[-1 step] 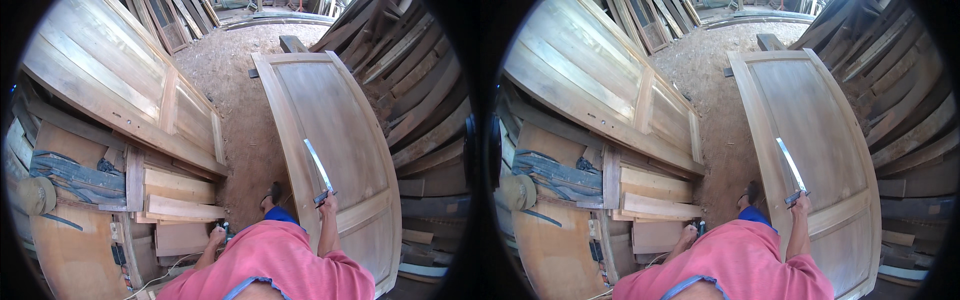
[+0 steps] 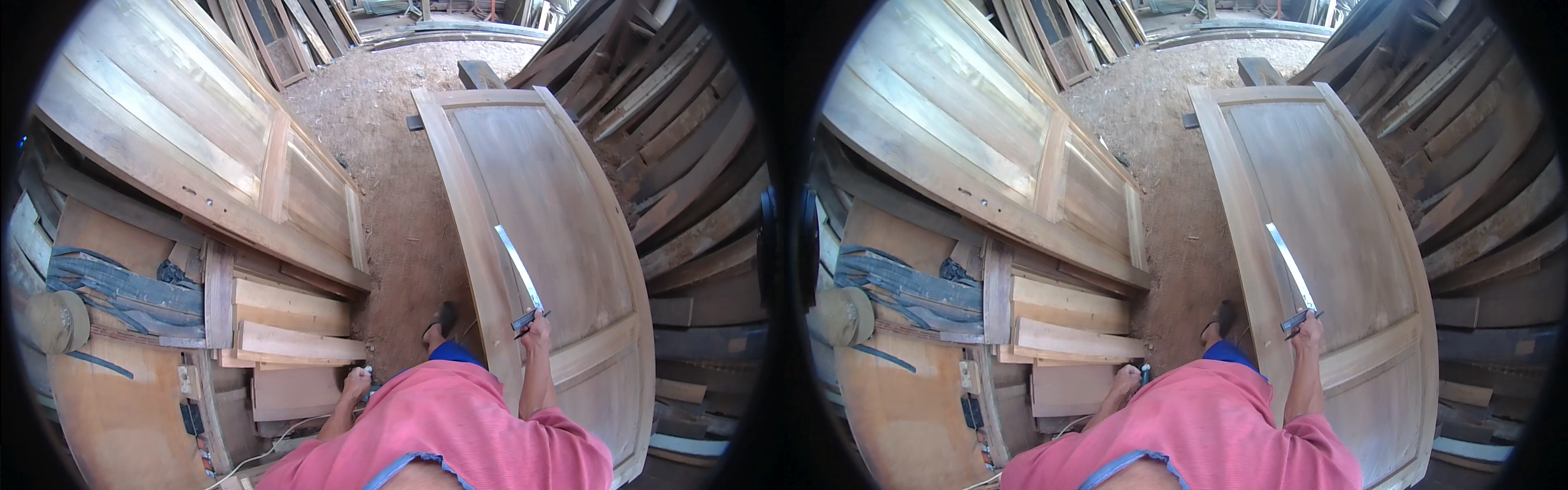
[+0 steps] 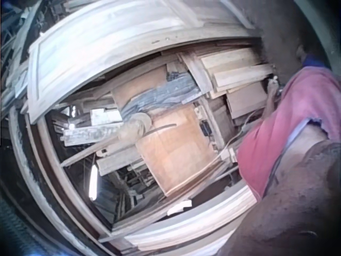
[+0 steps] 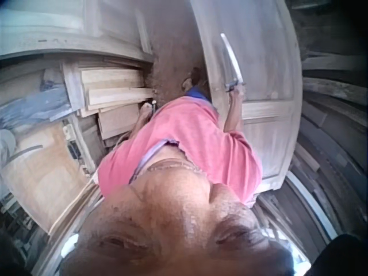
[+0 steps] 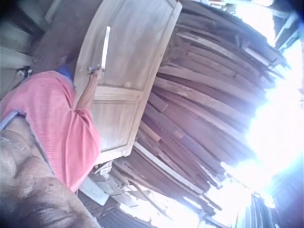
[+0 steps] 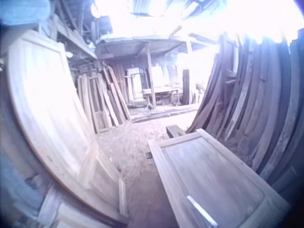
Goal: The person marks a wooden door frame using a try square and a pencil, then moves around the workshop to handle a water bottle and a small electronic device before preparing a circular saw by untangling its power cord.
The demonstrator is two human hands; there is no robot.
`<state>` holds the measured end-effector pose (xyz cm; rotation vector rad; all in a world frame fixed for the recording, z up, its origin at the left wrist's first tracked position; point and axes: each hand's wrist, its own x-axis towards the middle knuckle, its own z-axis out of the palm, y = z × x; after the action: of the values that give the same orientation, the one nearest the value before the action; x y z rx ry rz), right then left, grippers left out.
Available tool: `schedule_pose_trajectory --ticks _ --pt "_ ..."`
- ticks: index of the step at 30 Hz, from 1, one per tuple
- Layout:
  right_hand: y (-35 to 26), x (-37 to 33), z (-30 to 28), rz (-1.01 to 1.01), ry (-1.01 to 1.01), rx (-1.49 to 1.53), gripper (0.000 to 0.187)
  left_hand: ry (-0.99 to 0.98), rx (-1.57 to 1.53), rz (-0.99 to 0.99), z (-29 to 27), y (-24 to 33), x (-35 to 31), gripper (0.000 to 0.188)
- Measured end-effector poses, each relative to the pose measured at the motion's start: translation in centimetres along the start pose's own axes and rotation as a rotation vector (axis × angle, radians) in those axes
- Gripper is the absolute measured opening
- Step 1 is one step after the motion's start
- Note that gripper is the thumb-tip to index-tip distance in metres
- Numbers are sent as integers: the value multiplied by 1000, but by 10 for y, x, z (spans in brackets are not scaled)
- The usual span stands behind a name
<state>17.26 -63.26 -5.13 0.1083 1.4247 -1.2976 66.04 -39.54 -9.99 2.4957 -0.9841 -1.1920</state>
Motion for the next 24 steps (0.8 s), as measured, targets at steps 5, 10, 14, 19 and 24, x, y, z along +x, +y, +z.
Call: schedule_pose_trajectory --ticks 5,10,14,19,24 --pt "-27 53 100 -79 -50 -64 34 -5 -54 288 -13 110 75 23" --pt "-32 96 189 -47 -110 -101 33 117 66 474 -67 200 119 17" --pt "-26 103 241 -64 -171 -147 32 256 -105 244 -109 220 144 12" --pt "-31 114 302 -12 -254 -78 35 149 -61 -103 -99 148 176 20" --pt "-40 114 378 1 -230 37 36 102 124 -213 -95 91 197 28"
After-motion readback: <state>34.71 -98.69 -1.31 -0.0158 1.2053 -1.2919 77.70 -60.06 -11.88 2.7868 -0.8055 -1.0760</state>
